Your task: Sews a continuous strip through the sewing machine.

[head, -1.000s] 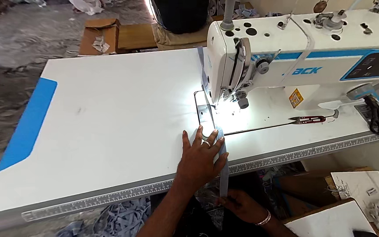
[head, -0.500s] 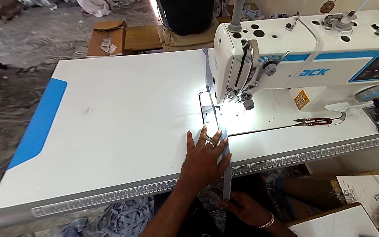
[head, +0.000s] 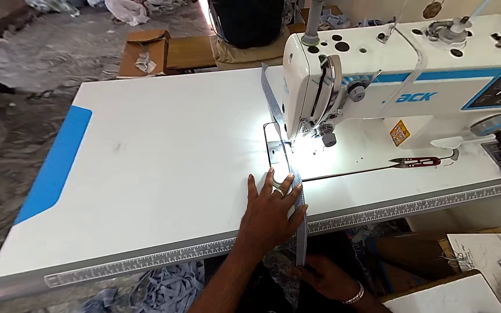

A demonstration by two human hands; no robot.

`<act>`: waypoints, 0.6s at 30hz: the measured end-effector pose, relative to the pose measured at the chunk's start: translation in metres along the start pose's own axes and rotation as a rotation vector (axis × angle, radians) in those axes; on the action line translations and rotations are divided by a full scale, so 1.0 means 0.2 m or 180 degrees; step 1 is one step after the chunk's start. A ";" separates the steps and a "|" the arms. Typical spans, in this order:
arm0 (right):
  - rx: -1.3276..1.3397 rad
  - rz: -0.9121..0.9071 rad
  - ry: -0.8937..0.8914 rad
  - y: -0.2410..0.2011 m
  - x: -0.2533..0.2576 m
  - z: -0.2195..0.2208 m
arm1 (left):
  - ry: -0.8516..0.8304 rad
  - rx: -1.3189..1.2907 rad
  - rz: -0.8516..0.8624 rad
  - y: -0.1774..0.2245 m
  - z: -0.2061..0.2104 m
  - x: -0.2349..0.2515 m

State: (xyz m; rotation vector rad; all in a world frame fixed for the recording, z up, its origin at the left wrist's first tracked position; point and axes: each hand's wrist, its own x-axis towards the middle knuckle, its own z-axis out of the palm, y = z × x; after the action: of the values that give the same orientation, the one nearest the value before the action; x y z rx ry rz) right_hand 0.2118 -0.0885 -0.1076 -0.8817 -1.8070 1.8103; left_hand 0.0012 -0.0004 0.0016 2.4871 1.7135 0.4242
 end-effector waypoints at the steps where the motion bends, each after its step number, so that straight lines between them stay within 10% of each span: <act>1: -0.0005 0.0008 -0.0005 0.00 0.00 0.00 | 0.0011 -0.0011 -0.0004 0.00 0.00 0.00; 18: -0.0051 0.0060 -0.0019 0.00 -0.01 0.00 | 0.0005 0.0002 -0.0006 0.00 0.00 0.00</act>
State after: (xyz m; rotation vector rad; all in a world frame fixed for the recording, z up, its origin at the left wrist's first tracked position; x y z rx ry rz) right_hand 0.2127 -0.0892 -0.1077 -0.9031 -1.8251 1.8145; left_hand 0.0015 -0.0012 0.0024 2.4861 1.7164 0.4257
